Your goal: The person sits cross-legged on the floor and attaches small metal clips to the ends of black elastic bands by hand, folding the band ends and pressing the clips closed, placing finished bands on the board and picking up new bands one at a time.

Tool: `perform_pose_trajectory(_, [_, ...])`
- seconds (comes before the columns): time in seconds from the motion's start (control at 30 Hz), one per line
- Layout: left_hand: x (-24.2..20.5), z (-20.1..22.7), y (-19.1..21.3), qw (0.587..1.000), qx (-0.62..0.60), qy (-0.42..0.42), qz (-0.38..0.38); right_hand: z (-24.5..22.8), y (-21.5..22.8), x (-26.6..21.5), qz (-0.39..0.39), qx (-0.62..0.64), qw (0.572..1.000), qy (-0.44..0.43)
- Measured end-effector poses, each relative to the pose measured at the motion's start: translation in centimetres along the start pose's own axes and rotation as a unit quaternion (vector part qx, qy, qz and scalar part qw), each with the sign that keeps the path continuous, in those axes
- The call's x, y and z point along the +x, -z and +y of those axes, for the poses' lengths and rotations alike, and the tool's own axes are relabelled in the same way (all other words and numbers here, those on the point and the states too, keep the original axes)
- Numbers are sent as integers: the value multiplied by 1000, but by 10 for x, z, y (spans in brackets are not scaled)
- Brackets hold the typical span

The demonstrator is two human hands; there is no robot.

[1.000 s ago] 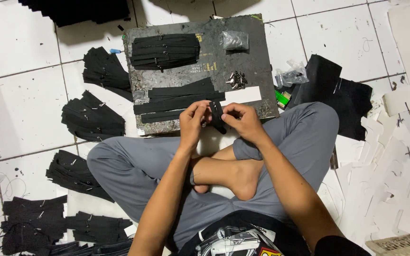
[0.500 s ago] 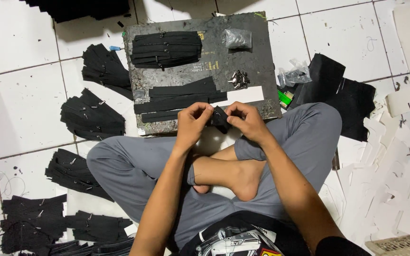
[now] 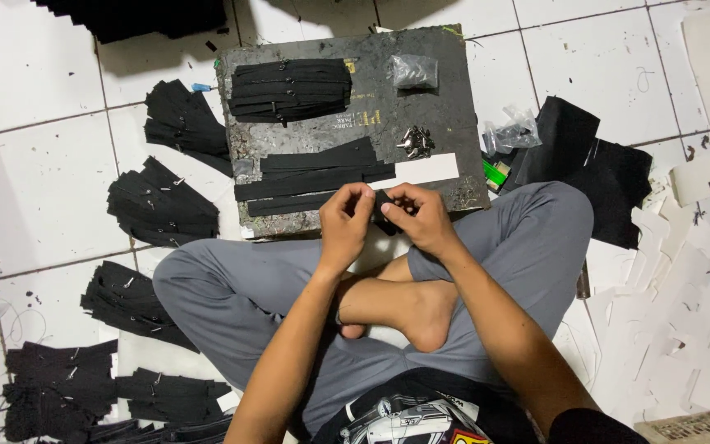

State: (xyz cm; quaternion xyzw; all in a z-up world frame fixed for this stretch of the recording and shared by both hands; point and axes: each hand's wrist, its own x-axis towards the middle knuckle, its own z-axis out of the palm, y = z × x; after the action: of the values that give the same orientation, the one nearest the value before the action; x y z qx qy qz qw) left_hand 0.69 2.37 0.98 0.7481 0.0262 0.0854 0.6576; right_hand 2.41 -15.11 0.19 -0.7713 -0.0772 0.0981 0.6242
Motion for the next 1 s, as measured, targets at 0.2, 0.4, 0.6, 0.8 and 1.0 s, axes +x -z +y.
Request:
perform_pose_trajectory(0.2, [4,-8,3,998,-26,64,4,4,-3,2,12,29,999,-4])
perform_pose_trajectory(0.4, [2,0,1,997,-10,73,0,2,-2,1,4,31,1000,1])
perform_pose_trajectory(0.6, [8,-14,8,991,-18,96,93,-9,-4,-1,-12,9,1000,8])
perform_pose_trajectory(0.8, [8,-13,11,984,-83,112,114,-3,1,-2,-25,57,998,-3])
perform_pose_trajectory(1.0, [8,-15,7,974,-119,162,106,20,3,1,-25,76,997,-14])
